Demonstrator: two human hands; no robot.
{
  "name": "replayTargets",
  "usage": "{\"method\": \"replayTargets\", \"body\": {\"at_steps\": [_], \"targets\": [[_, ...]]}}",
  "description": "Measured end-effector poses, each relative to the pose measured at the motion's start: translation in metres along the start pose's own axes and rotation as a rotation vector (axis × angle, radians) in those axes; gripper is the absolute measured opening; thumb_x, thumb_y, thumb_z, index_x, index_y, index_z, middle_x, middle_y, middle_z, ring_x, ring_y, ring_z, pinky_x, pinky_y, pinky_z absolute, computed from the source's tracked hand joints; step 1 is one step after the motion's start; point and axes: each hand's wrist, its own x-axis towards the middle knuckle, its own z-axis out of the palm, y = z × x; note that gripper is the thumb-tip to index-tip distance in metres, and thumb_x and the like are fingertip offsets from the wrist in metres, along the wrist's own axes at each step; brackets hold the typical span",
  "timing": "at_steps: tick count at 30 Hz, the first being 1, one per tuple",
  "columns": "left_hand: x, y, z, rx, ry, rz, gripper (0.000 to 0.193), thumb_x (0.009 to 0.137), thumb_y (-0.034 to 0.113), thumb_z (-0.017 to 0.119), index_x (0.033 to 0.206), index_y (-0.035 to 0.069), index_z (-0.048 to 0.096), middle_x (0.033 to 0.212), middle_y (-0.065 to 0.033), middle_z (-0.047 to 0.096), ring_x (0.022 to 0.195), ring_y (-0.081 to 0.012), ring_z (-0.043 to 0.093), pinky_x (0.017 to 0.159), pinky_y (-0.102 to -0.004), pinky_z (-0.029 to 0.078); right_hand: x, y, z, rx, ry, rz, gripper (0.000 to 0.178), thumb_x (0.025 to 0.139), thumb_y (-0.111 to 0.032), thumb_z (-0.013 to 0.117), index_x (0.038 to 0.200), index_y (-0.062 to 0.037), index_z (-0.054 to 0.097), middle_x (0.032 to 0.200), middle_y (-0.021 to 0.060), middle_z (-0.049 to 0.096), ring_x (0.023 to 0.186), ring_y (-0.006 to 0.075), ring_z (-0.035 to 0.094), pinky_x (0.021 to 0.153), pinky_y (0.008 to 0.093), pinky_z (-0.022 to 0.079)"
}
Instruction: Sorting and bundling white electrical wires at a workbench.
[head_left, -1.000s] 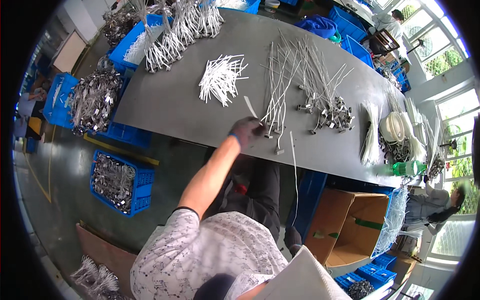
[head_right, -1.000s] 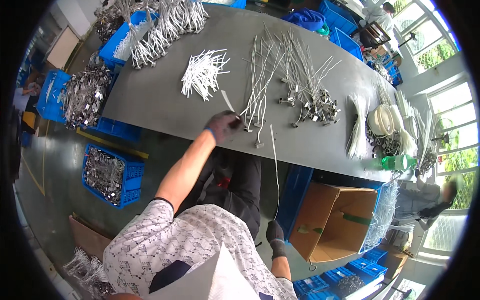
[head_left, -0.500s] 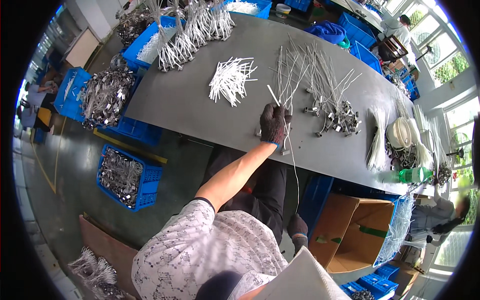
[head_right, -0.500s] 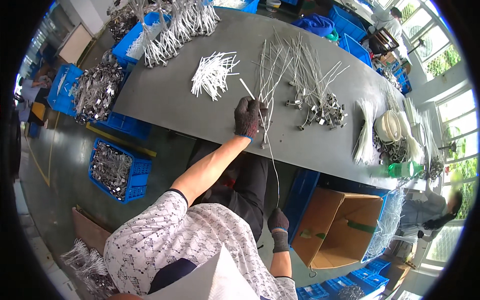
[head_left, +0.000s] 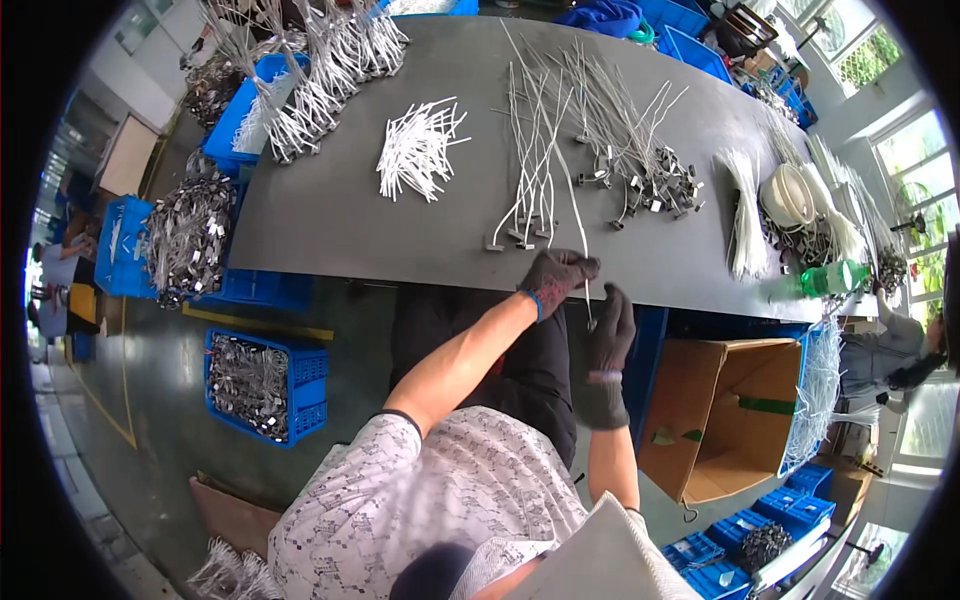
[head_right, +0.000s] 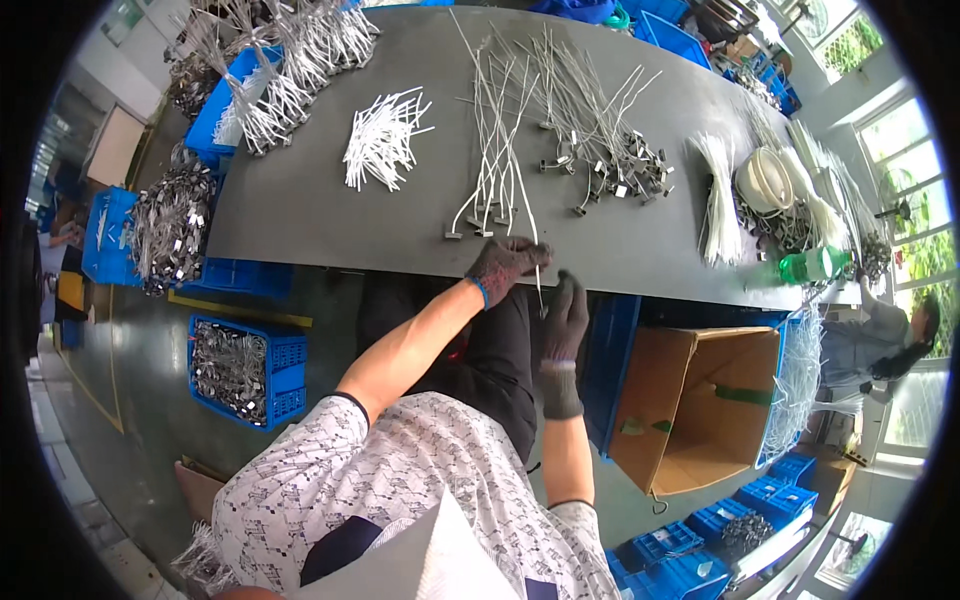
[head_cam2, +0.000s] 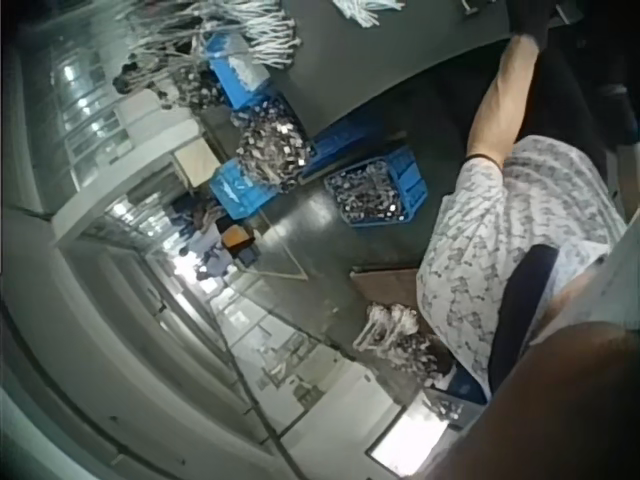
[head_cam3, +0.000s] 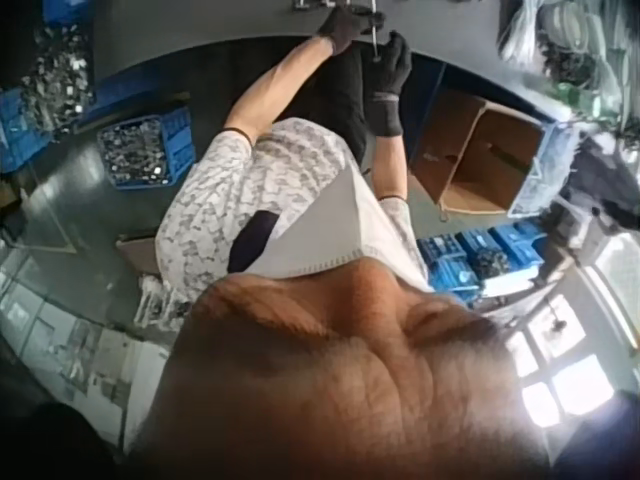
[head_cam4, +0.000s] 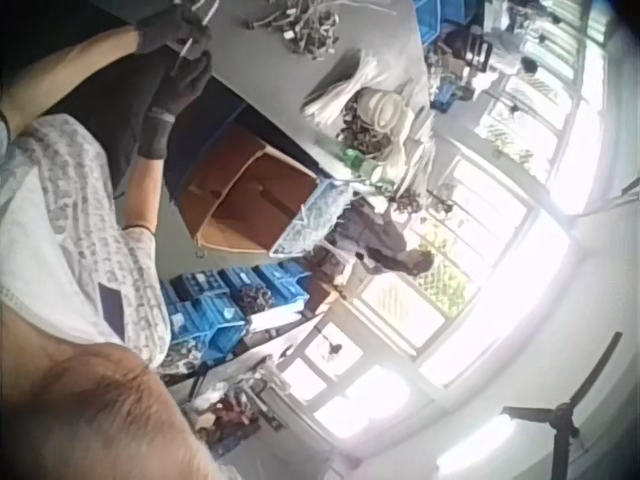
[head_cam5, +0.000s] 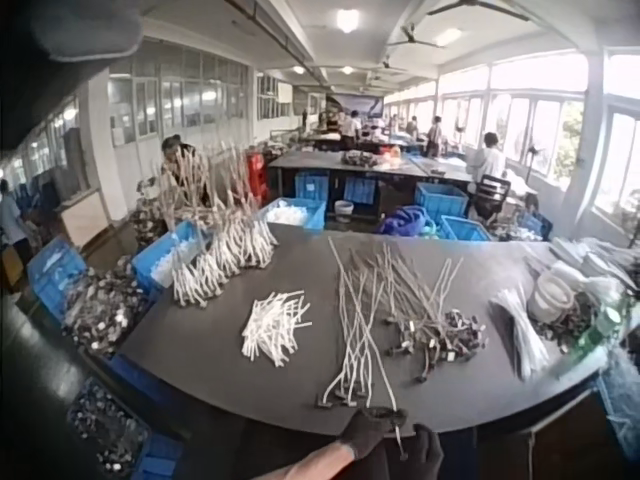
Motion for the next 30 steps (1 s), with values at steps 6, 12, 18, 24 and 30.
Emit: {"method": "replayTargets", "body": {"at_steps": [6, 12, 18, 24, 30], "targets": [[-0.034, -0.009, 0.011, -0.059, 0.139, 0.1, 0.025, 0.094, 0.02, 0.073, 0.109, -0.001, 0.075, 0.099, -0.0055, 0.075, 0.086, -0.0097, 0.066, 0.078, -0.0262, 0.053, 0.045, -0.007, 0.053, -0.021, 0.013, 0.033, 0.033, 0.103, -0.022, 0.051, 0.121, 0.0023, 0.062, 0.11, 0.0193, 0.069, 0.1, 0.0257, 0.065, 0.087, 0.0371, 0.053], [0.003, 0.007, -0.03, 0.011, 0.108, -0.026, 0.023, 0.095, 0.022, 0.072, 0.103, 0.0, 0.074, 0.091, -0.004, 0.073, 0.082, -0.0107, 0.066, 0.076, -0.0269, 0.053, 0.082, 0.01, 0.061, 0.277, -0.225, 0.652, 0.05, 0.103, -0.042, 0.05, 0.117, 0.0023, 0.066, 0.103, 0.0202, 0.07, 0.096, 0.0301, 0.067, 0.082, 0.0402, 0.053], [0.05, 0.026, -0.096, 0.201, 0.242, -0.279, 0.033, 0.096, 0.038, 0.06, 0.096, 0.006, 0.068, 0.078, -0.006, 0.067, 0.077, -0.0208, 0.065, 0.068, -0.0384, 0.055, 0.156, 0.069, 0.069, -0.707, -0.058, -0.199, 0.033, 0.098, -0.036, 0.056, 0.101, -0.0051, 0.068, 0.11, 0.0283, 0.066, 0.087, 0.047, 0.064, 0.078, 0.0522, 0.052], [0.06, 0.027, -0.194, 1.042, 0.524, 0.015, 0.035, 0.088, 0.038, 0.059, 0.091, 0.004, 0.065, 0.088, -0.0199, 0.069, 0.092, -0.0428, 0.067, 0.077, -0.0525, 0.053, 0.175, 0.127, 0.07, -0.651, -0.056, 0.295, 0.029, 0.09, -0.029, 0.061, 0.096, -0.001, 0.066, 0.104, 0.028, 0.067, 0.09, 0.0462, 0.065, 0.082, 0.0535, 0.051], [0.08, 0.034, -0.281, 1.325, 0.839, -0.275, 0.052, 0.085, 0.051, 0.066, 0.112, 0.008, 0.069, 0.116, -0.0212, 0.069, 0.107, -0.0398, 0.068, 0.087, -0.0533, 0.055, 0.14, 0.149, 0.021, 0.031, -0.393, 0.622, 0.027, 0.088, -0.028, 0.065, 0.098, -0.0034, 0.067, 0.094, 0.0154, 0.071, 0.079, 0.0286, 0.068, 0.064, 0.0398, 0.053]]}}
